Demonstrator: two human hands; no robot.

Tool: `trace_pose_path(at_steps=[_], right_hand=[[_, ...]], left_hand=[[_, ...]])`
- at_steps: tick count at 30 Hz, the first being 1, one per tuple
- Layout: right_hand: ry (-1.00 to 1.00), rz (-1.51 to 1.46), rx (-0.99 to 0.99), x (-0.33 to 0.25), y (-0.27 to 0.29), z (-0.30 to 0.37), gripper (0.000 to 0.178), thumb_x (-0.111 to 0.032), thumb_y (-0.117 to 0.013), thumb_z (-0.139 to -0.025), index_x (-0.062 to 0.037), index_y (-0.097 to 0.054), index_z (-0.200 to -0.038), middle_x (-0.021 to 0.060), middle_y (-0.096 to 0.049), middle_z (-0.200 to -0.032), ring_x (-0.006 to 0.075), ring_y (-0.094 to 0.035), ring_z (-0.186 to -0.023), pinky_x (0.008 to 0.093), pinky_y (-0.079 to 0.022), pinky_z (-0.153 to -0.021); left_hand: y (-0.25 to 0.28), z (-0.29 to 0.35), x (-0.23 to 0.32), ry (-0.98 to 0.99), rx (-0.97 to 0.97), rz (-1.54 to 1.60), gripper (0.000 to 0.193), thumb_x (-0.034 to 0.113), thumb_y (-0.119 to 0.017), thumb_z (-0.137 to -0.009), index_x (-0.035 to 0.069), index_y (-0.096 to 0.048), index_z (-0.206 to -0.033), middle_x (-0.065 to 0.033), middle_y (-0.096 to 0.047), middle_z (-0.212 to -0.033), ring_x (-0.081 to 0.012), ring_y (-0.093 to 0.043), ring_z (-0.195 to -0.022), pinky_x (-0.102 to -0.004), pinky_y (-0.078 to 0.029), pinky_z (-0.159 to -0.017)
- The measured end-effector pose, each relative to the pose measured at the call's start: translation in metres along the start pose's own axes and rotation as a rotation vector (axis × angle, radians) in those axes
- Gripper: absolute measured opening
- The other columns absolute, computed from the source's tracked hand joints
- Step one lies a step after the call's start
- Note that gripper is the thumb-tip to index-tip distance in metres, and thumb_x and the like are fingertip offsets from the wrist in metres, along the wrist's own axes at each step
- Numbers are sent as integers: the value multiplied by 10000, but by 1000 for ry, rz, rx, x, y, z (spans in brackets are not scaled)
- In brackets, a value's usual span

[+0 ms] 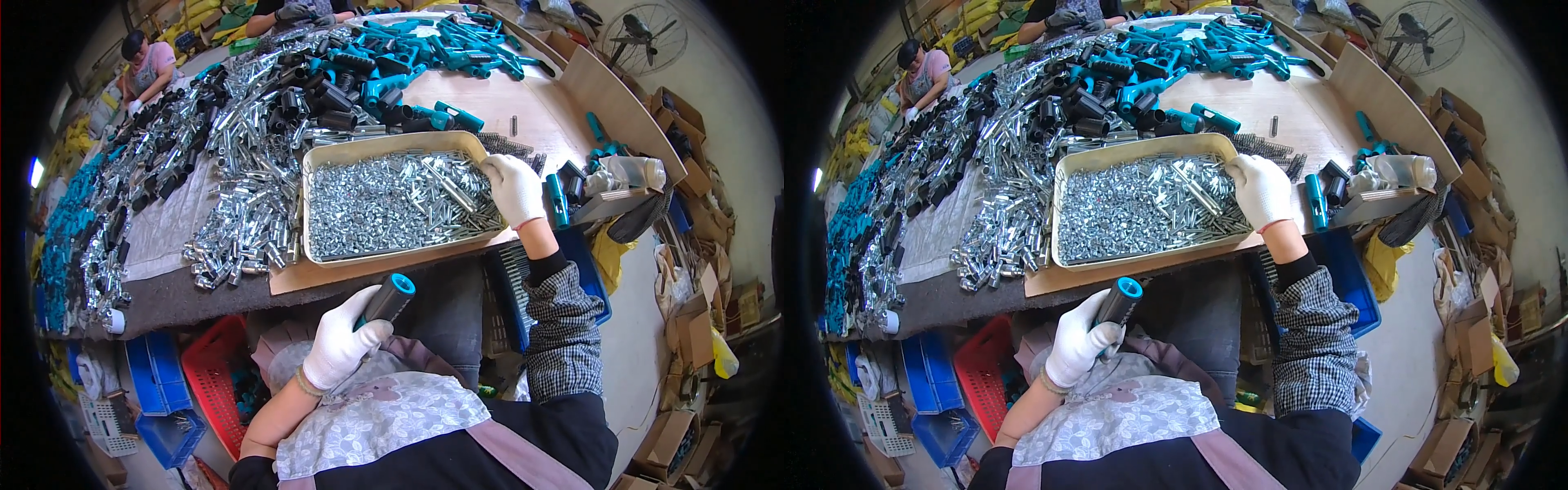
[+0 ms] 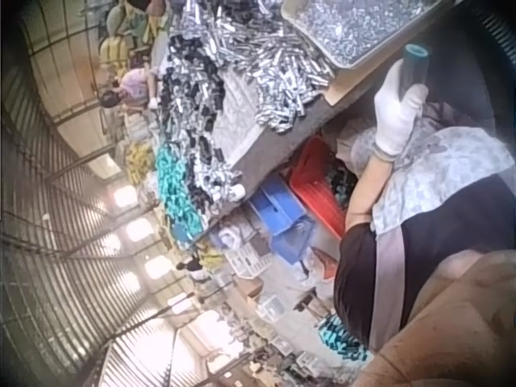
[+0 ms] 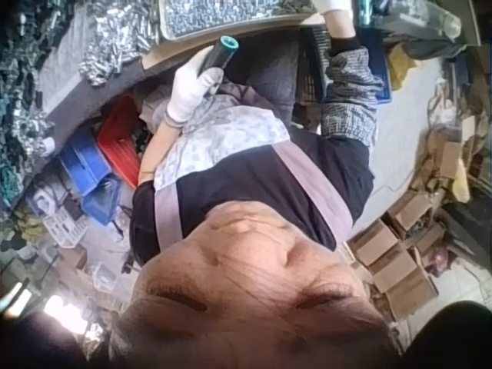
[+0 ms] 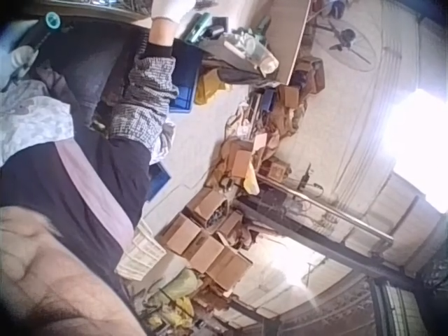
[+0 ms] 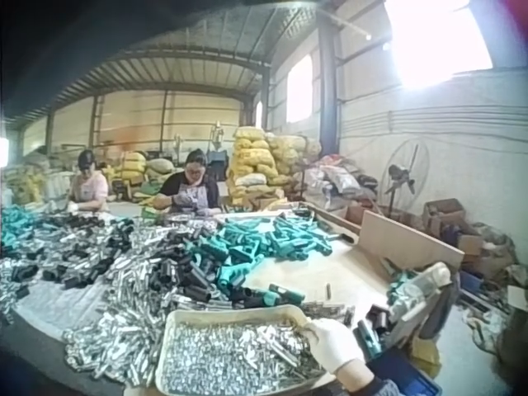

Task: Assembling hardware components by inserting metal parts into plastic handles and fastening them with screws.

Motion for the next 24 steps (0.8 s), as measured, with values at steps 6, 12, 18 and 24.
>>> trace_pose_path(at_steps=[6,12,18,24], right_hand=[[-171,52,-30,15,-7,-3,266,-372,-699,-867,-129,-697,-974,154,-713,-864,339,-695,-819,427,-534,-708],[-275,-191,136,12,29,-9,269,-303,-745,-846,-63,-721,-964,153,-721,-846,284,-709,-781,370,-531,-689],[239,-845,-453,-160,40,36,153,-195,-683,-890,-45,-694,-920,129,-676,-782,281,-699,-741,358,-536,-678],[281,-624,-406,-189,26,55,166,-267,-636,-936,-105,-664,-965,127,-669,-761,326,-682,-699,400,-529,-617]], left_hand=[[0,-1,3,8,22,19,807,531,-748,-845,-40,-516,-1366,-5,-594,-778,-38,-506,-616,-221,-430,-551],[1,-2,6,-23,27,30,824,525,-763,-835,-39,-506,-1377,5,-579,-773,-33,-491,-607,-211,-411,-532],[12,-9,15,-61,50,0,776,500,-754,-853,-32,-522,-1368,-11,-604,-821,-62,-518,-647,-231,-454,-588],[16,-2,54,-426,103,-638,611,353,-778,-820,-22,-584,-1261,-225,-691,-1029,-318,-715,-952,-376,-546,-811]])
Point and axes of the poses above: each hand's wrist, its own z-axis away from the middle knuckle, its own y-axis out of the back of the hand, x = y × z, the point moved 8 cm from there along -z, towards the middle knuckle
